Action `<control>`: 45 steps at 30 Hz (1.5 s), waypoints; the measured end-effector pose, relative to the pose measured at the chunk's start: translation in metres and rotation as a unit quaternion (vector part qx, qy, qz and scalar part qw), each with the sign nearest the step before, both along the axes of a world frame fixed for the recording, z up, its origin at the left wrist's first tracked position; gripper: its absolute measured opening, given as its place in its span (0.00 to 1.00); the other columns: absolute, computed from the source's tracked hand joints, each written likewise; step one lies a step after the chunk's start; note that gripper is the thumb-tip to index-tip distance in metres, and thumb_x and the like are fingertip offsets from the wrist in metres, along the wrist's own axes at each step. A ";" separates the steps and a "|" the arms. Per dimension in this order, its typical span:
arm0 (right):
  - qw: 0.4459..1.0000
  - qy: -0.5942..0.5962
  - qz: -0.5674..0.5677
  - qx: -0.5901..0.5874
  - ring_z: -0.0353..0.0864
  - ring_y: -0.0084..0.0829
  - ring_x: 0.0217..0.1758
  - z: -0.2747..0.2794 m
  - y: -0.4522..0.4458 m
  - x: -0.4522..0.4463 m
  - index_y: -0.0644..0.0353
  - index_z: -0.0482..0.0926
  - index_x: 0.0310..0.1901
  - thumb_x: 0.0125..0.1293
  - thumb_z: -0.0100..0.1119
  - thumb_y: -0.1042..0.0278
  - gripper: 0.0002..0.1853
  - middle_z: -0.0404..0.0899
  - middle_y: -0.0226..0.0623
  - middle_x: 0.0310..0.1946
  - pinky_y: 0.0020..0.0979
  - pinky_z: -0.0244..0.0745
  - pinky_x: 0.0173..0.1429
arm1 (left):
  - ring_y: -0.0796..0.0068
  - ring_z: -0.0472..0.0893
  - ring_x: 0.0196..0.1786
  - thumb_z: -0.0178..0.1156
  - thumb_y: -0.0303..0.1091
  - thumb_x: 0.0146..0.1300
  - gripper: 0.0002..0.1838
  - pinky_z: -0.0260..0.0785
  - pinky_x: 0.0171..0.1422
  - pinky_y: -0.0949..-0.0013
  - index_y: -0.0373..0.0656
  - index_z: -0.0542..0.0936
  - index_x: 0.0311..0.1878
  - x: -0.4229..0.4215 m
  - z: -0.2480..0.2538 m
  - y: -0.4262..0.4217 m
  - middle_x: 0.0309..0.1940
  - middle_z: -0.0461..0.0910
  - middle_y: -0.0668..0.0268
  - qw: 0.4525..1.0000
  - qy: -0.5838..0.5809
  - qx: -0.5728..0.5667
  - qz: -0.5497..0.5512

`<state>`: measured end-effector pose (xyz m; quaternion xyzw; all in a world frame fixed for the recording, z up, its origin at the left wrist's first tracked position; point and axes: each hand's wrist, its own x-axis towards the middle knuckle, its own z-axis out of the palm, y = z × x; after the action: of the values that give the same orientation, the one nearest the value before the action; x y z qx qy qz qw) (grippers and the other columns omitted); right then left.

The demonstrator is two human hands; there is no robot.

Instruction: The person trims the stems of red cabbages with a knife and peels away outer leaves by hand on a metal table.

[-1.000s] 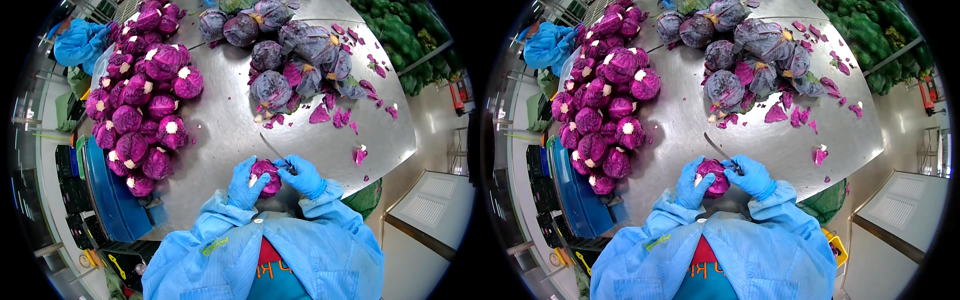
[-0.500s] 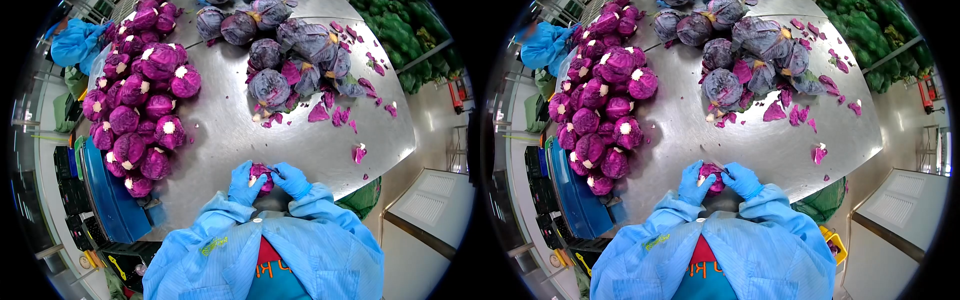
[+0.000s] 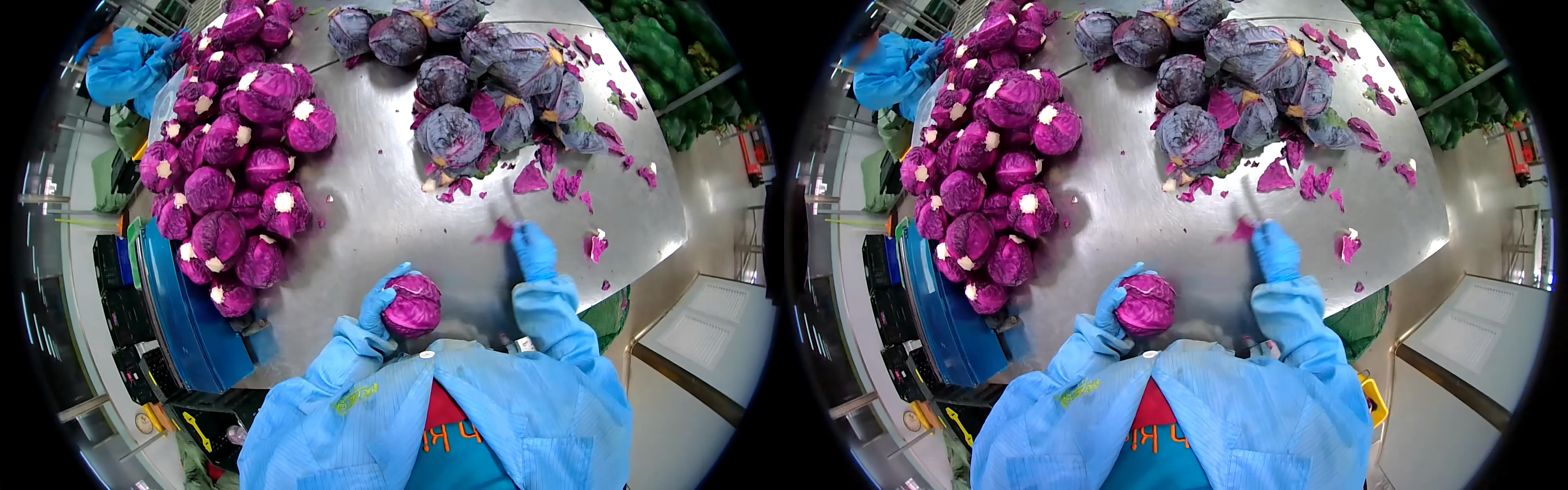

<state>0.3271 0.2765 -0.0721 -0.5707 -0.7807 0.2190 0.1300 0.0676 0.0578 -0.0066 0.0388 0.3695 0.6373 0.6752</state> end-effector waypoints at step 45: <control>0.959 0.234 0.030 -0.156 0.79 0.23 0.37 0.091 -0.042 -0.022 0.57 0.77 0.53 0.52 0.75 0.56 0.28 0.81 0.32 0.35 0.26 0.75 0.44 | 0.49 0.68 0.63 0.81 0.51 0.27 0.63 0.60 0.70 0.55 0.35 0.61 0.68 0.010 -0.008 0.052 0.60 0.66 0.47 0.784 0.574 0.062 -0.230</control>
<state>0.3050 0.2345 0.0187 -0.4931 -0.7011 0.4694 0.2119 0.0772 0.1097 -0.0150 0.5231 0.6283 0.3451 0.4610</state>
